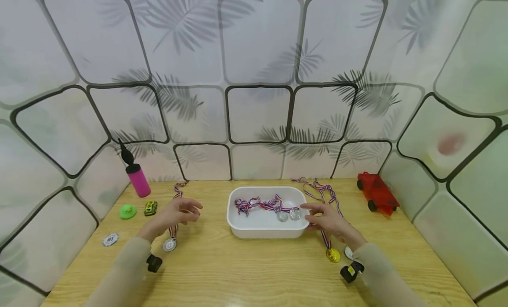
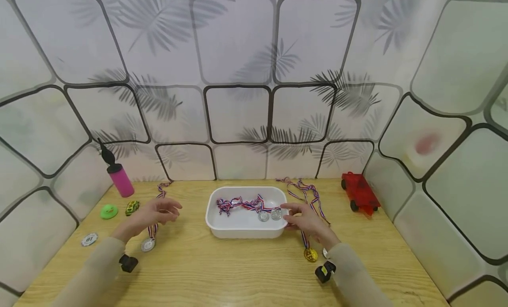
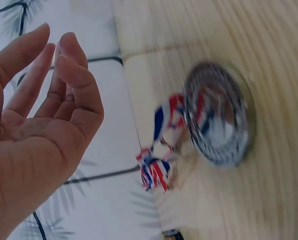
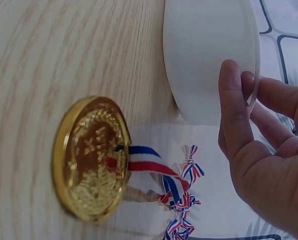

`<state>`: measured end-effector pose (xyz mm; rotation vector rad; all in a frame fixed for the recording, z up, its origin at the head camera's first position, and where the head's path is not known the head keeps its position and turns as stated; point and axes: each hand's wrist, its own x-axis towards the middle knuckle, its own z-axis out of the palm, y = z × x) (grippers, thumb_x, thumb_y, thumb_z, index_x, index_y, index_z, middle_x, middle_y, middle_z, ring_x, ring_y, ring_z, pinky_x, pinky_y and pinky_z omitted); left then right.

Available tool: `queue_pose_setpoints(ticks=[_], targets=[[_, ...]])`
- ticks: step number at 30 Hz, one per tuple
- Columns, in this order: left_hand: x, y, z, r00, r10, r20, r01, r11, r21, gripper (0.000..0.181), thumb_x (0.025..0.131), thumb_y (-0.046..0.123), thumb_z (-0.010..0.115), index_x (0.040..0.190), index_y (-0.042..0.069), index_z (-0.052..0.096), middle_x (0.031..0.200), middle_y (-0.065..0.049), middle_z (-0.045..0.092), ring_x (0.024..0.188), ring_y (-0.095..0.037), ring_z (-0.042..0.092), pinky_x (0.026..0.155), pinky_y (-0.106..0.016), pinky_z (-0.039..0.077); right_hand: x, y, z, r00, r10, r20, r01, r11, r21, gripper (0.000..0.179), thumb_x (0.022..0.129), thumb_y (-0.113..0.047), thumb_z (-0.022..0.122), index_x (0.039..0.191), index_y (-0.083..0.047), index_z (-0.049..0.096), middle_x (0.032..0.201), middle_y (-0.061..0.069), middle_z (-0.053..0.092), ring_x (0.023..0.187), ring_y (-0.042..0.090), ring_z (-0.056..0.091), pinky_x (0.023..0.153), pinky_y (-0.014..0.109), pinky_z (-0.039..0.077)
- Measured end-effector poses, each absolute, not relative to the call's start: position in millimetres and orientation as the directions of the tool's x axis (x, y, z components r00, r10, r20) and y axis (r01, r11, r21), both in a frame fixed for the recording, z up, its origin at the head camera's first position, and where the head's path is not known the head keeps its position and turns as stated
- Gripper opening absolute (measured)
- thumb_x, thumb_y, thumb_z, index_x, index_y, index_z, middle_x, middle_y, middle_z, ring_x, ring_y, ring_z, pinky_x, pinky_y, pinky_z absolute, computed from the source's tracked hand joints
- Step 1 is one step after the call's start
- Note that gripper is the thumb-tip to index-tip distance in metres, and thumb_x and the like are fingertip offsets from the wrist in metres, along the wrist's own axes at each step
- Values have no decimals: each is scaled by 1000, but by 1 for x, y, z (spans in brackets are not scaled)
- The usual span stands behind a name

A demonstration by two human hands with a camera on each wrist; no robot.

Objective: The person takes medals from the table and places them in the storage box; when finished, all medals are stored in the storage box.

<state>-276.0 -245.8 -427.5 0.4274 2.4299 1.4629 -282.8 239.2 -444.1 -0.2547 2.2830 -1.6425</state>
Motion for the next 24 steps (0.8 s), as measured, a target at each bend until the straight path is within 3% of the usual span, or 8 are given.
queue_pose_setpoints(ticks=[7, 17, 24], targets=[[-275, -271, -431, -905, 420, -73, 166, 505, 847, 37, 91, 11, 68, 123, -6, 60, 110, -21, 65, 96, -19, 62, 78, -36, 56, -284, 239, -442, -933, -325, -151, 42, 320, -946, 43, 97, -3, 58, 138, 7, 50, 101, 15, 50, 80, 16, 65, 79, 40, 60], [-268, -295, -436, -847, 505, -166, 151, 528, 835, 29, 88, 5, 70, 114, -5, 65, 100, -21, 64, 81, -16, 60, 66, -28, 54, -283, 241, -443, -932, -331, -151, 42, 315, -948, 43, 97, -3, 58, 138, 8, 49, 101, 15, 50, 79, 16, 64, 79, 40, 60], [-261, -308, -438, -821, 539, -191, 190, 573, 797, 30, 82, 7, 76, 110, -1, 69, 90, -11, 63, 77, -11, 54, 64, -23, 47, -282, 239, -444, -928, -340, -153, 42, 312, -949, 44, 97, -3, 59, 138, 9, 49, 101, 15, 51, 78, 15, 65, 79, 40, 60]])
